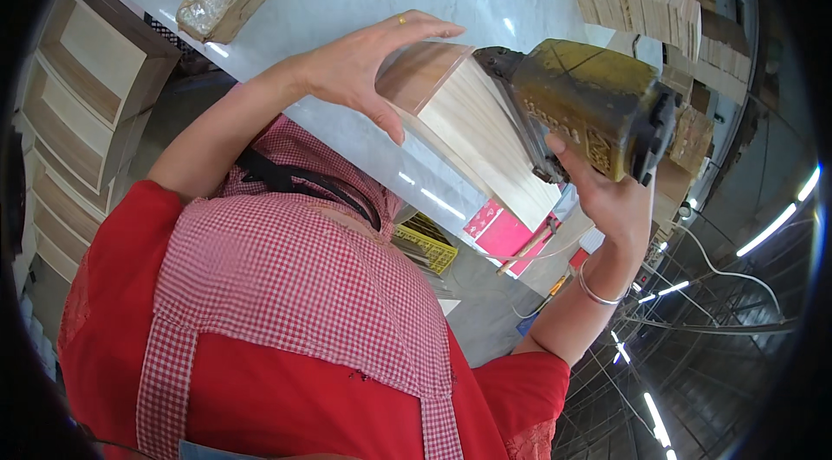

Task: The recorder is assembling wooden boxes by applying glue to the components and securing them with a nail gun and hammer.

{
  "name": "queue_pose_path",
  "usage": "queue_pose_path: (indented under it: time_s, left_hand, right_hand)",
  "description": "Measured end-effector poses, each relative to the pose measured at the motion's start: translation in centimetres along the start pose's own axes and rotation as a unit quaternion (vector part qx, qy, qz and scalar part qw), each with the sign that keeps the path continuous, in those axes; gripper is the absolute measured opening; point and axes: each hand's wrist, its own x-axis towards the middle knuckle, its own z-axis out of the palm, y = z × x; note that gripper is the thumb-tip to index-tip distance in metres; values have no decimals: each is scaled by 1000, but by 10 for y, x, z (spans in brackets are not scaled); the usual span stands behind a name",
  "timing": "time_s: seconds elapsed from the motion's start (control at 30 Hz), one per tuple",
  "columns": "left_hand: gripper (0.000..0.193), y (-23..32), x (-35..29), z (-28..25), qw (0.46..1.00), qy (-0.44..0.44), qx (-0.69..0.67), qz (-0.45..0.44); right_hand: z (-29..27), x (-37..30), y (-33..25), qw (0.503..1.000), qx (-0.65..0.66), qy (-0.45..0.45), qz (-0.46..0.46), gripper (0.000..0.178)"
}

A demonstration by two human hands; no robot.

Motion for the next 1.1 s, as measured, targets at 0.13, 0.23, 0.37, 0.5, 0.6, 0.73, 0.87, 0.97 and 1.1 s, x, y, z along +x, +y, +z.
queue_pose_path:
  time_s: [0.13, 0.23, 0.37, 0.5, 0.6, 0.73, 0.87, 0.97, 1.1]
  left_hand:
    - [88, 1, -15, 30, 980, 134, 147, 5]
    - [70, -2, -11, 55, 933, 216, 287, 1]
    - [61, -6, -12, 64, 919, 222, 325, -19]
    - [61, -6, -13, 66, 919, 210, 331, -44]
    - [60, -8, -13, 66, 918, 213, 333, -45]
    - [60, -9, -13, 69, 909, 212, 356, -47]
    - [61, -10, -12, 69, 905, 212, 366, -49]
    - [60, -11, -12, 69, 904, 211, 367, -50]
    - [60, -10, -12, 69, 904, 209, 370, -53]
  right_hand:
    - [3, -14, 10, 997, 7, 14, -81, 43]
    - [5, -32, 12, 997, 2, 19, -69, 43]
    - [16, -48, 7, 999, 8, 13, -52, 44]
    - [24, -53, 6, 994, 21, 10, -110, 43]
    - [23, -52, 0, 997, 19, 7, -75, 40]
    - [26, -51, 2, 995, 33, 14, -94, 39]
    - [26, -48, 2, 994, 17, 1, -111, 40]
    - [26, -47, 2, 996, 22, -2, -86, 40]
    - [24, -47, 3, 996, 10, -9, -84, 39]
